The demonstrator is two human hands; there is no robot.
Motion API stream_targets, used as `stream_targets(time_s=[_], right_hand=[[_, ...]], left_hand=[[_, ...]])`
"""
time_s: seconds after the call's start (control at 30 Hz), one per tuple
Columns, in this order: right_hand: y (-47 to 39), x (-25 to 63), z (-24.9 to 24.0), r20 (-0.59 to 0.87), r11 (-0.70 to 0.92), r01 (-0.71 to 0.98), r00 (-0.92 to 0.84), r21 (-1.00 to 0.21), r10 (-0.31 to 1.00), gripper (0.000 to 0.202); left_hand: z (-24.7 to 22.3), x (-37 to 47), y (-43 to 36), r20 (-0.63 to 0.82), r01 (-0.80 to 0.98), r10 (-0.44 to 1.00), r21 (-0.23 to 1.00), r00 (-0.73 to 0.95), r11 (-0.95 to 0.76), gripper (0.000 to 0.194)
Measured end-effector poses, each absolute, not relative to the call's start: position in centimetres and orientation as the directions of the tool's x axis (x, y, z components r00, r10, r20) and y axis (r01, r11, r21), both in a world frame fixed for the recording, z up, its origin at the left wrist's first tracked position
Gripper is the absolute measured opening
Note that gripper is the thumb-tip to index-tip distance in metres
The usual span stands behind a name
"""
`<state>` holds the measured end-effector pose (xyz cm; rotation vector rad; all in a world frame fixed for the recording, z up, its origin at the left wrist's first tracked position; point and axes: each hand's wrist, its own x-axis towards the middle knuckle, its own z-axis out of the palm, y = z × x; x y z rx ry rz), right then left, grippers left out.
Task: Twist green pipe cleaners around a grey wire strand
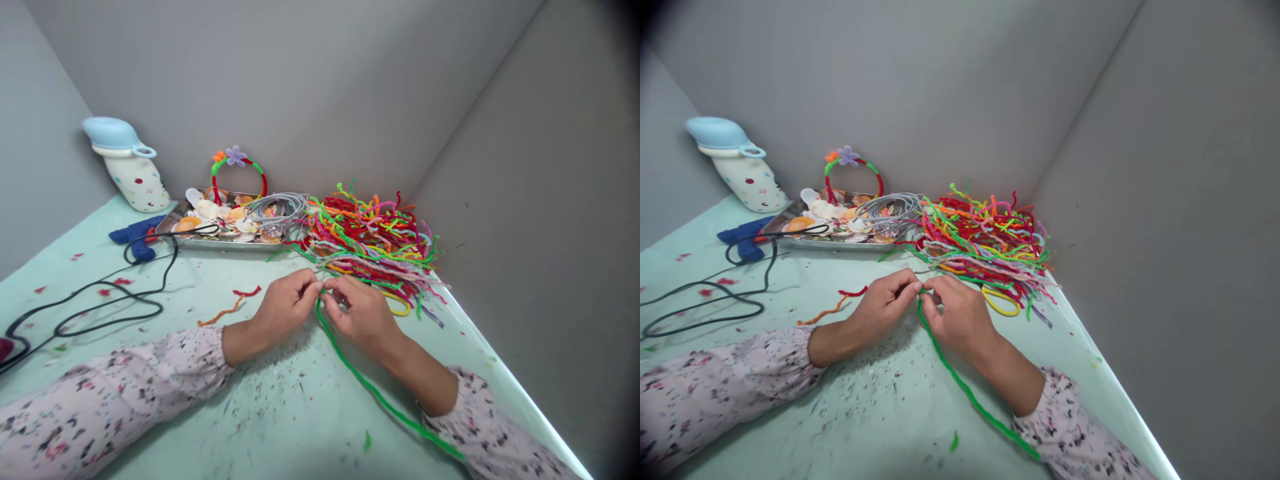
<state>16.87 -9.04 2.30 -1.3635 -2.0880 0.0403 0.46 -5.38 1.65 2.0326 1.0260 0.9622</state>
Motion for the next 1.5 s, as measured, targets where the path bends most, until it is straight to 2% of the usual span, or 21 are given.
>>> stream_targets(time_s=[0.13, 0.33, 0.6, 0.9, 1.0, 1.1, 1.17, 1.3, 1.5], right_hand=[[-9.1, 16.8, 2.2, 0.490, 0.457, 0.842, -0.281, -0.286, 0.825, 0.012], [-9.1, 16.8, 2.3, 0.527, 0.458, 0.882, -0.338, -0.113, 0.780, 0.015], [-9.1, 16.9, 2.4, 0.544, 0.465, 0.884, -0.368, -0.045, 0.754, 0.014], [-9.1, 17.1, 2.4, 0.584, 0.475, 0.866, -0.469, 0.156, 0.662, 0.020], [-9.1, 17.1, 2.4, 0.594, 0.480, 0.858, -0.486, 0.184, 0.641, 0.024], [-9.1, 17.1, 2.5, 0.589, 0.488, 0.867, -0.448, 0.102, 0.673, 0.020], [-9.0, 17.1, 2.7, 0.571, 0.496, 0.868, -0.396, -0.024, 0.719, 0.014], [-9.0, 17.3, 3.1, 0.514, 0.492, 0.832, -0.314, -0.255, 0.798, 0.018], [-8.9, 17.2, 2.8, 0.498, 0.465, 0.801, -0.248, -0.377, 0.831, 0.013]], left_hand=[[1.7, 0.5, -5.4, 0.313, 0.398, 0.853, 0.781, 0.419, -0.482, 0.022], [1.7, 0.4, -5.4, 0.314, 0.406, 0.852, 0.775, 0.418, -0.485, 0.023], [1.8, 0.4, -5.3, 0.311, 0.402, 0.842, 0.771, 0.440, -0.495, 0.022], [2.2, 0.6, -5.7, 0.311, 0.386, 0.844, 0.783, 0.437, -0.488, 0.023], [2.2, 0.6, -5.7, 0.311, 0.377, 0.847, 0.791, 0.431, -0.482, 0.024], [1.9, 0.6, -5.5, 0.293, 0.363, 0.856, 0.811, 0.426, -0.459, 0.024], [1.6, 0.6, -5.3, 0.277, 0.348, 0.870, 0.834, 0.408, -0.428, 0.024], [1.2, 0.5, -4.9, 0.231, 0.296, 0.903, 0.890, 0.361, -0.346, 0.024], [1.2, 0.5, -4.6, 0.170, 0.218, 0.910, 0.939, 0.379, -0.266, 0.029]])
